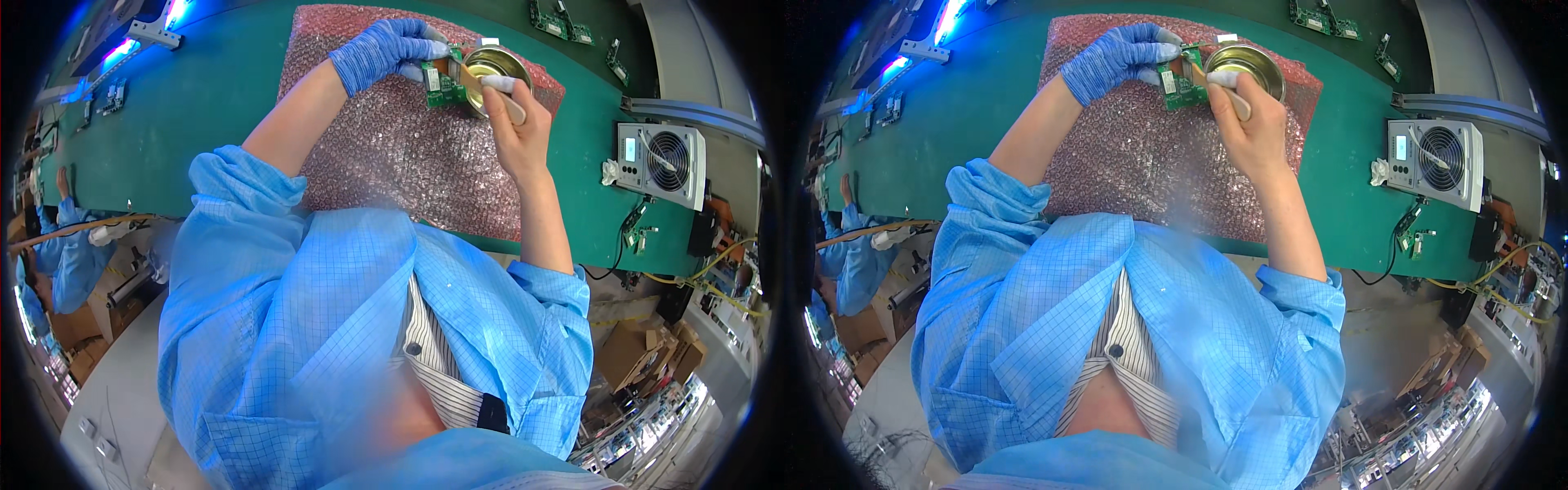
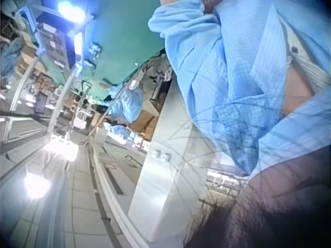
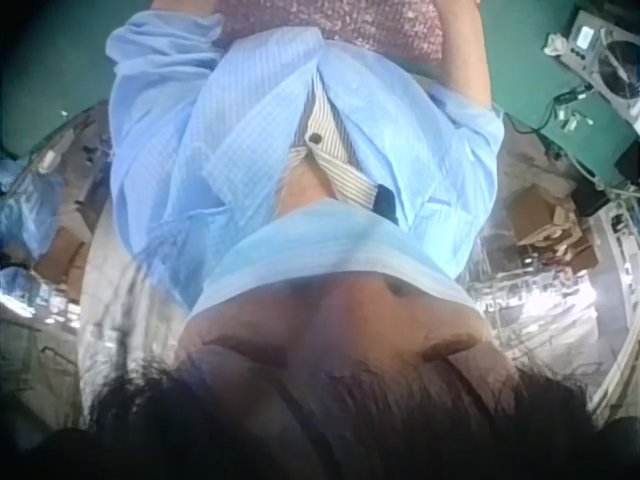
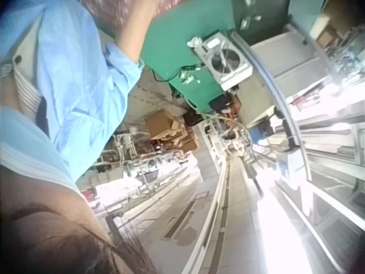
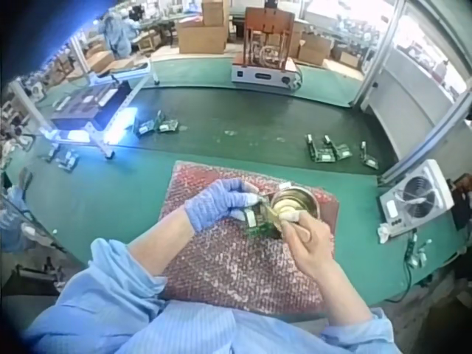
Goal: Applying a liquid coating to electronic circuit boards using a manual brush.
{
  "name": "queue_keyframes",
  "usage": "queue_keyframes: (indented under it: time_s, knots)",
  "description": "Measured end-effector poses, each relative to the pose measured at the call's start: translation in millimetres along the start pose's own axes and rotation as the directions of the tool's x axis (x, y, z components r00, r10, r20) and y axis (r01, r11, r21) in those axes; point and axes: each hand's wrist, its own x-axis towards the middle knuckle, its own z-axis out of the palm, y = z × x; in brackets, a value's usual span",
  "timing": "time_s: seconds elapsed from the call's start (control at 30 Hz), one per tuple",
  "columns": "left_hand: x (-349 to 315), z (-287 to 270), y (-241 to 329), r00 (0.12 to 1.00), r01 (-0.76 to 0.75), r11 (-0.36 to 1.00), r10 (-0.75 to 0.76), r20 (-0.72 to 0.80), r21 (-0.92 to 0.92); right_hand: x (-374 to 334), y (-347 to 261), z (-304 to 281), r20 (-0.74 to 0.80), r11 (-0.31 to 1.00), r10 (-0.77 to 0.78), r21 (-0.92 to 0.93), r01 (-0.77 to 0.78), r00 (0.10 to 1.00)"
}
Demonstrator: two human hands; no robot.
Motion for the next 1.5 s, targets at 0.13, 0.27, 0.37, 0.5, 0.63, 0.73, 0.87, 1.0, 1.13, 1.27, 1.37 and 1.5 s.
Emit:
queue_keyframes:
  time_s: [0.13, 0.27, 0.37, 0.5, 0.63, 0.73, 0.87, 1.0, 1.13, 1.27, 1.37, 1.5]
  knots:
    - [-7.5, -4.1, 0.0, 0.998, -0.011, 1.000, 0.010, -0.060, -0.018, -14.6, -5.3, -9.4, 0.176, 0.988, 0.105, -0.129, -0.083, 0.979]
    - [-8.9, -8.5, -1.8, 0.999, -0.005, 0.999, 0.004, -0.034, -0.037, -18.3, -2.4, -21.7, 0.030, 0.951, 0.279, 0.130, -0.281, 0.960]
    - [-10.7, -7.0, 1.3, 1.000, -0.004, 0.999, 0.003, -0.014, -0.045, -4.8, 2.1, -17.3, -0.052, 0.921, 0.285, 0.291, -0.258, 0.957]
    - [-12.1, -9.4, 2.2, 0.999, -0.004, 0.996, 0.008, 0.042, -0.093, -9.8, 18.1, -18.3, 0.030, 0.883, 0.315, 0.357, -0.304, 0.949]
    - [-14.5, -17.8, -2.6, 0.997, -0.051, 0.981, 0.061, 0.048, -0.186, -24.5, 16.2, -12.7, 0.093, 0.858, 0.373, 0.343, -0.382, 0.923]
    - [-9.8, -21.3, -15.1, 0.996, -0.088, 0.971, 0.092, 0.009, -0.221, -26.1, 13.1, -9.3, 0.121, 0.869, 0.369, 0.308, -0.388, 0.922]
    - [-8.7, -18.4, -19.5, 0.994, -0.098, 0.952, 0.082, -0.065, -0.292, -17.5, 11.8, 1.9, -0.116, 0.884, 0.368, 0.353, -0.308, 0.923]
    - [-5.6, -16.7, -22.0, 0.981, -0.124, 0.943, 0.070, -0.180, -0.308, -19.6, 9.7, 20.0, -0.203, 0.911, 0.359, 0.286, -0.296, 0.911]
    - [-7.7, -18.9, -27.0, 0.958, -0.177, 0.929, 0.086, -0.275, -0.325, -20.3, 6.4, 23.6, -0.093, 0.890, 0.388, 0.299, -0.346, 0.917]
    - [-5.5, -19.6, -27.0, 0.952, -0.216, 0.907, 0.113, -0.286, -0.361, -10.9, 2.2, 26.6, -0.195, 0.857, 0.414, 0.412, -0.309, 0.889]
    - [-2.5, -13.2, -18.7, 0.950, -0.225, 0.901, 0.119, -0.289, -0.370, -14.6, 12.6, 30.9, -0.087, 0.928, 0.314, 0.240, -0.285, 0.946]
    - [7.7, -16.0, 3.6, 0.964, -0.175, 0.814, 0.027, -0.264, -0.554, -10.6, 1.2, 25.0, -0.114, 0.851, 0.440, 0.371, -0.372, 0.891]
